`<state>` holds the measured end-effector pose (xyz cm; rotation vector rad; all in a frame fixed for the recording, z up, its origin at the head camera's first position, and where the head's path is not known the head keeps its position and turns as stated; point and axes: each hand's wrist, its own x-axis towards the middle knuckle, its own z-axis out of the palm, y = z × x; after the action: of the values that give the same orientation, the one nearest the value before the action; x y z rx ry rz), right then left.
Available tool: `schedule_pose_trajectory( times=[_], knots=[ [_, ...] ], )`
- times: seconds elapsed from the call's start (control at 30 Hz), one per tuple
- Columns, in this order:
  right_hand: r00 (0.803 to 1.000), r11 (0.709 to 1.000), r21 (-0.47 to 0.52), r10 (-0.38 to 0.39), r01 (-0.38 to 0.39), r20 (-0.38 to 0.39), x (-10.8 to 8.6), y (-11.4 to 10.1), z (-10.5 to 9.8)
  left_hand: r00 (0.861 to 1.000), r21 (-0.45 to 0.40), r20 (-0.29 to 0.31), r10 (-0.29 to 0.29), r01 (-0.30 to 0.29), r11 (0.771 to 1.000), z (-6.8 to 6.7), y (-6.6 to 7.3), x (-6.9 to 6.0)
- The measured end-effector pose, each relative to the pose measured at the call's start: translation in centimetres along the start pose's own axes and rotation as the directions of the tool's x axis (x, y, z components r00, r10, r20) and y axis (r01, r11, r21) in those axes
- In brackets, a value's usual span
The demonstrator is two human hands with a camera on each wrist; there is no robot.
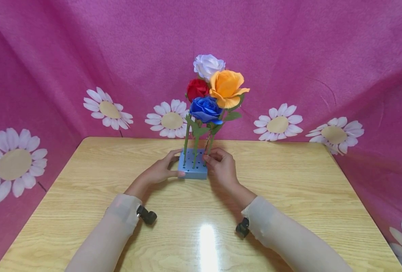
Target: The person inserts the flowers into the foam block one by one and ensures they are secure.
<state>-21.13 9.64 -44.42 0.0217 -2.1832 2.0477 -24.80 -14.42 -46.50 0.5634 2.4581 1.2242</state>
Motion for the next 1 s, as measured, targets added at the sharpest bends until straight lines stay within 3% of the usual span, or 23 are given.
schedule_pose_trajectory(
  times=[0.33, 0.57, 0.8, 1.0],
  knots=[
    [1.000, 0.999, -0.035, -0.012, 0.012, 0.011, 0.0, -0.2, -0.5, 1.000, -0.006, 0.004, 0.001, -0.001, 1.000, -0.1, 0.1, 0.0],
    [1.000, 0.998, -0.064, -0.015, 0.017, 0.024, -0.3, -0.5, -1.9, 1.000, -0.024, 0.004, -0.002, 0.002, 1.000, 0.0, 0.2, -0.1],
    [0.997, 0.980, -0.196, 0.030, -0.015, 0.076, -1.0, -0.9, -4.4, 1.000, -0.068, 0.013, 0.005, -0.004, 0.998, 0.1, 0.1, -0.1],
    [0.982, 0.935, -0.355, 0.084, -0.018, 0.170, -1.4, -0.4, -7.6, 1.000, -0.051, 0.011, -0.026, 0.026, 0.998, 0.0, -0.1, -0.3]
  ],
)
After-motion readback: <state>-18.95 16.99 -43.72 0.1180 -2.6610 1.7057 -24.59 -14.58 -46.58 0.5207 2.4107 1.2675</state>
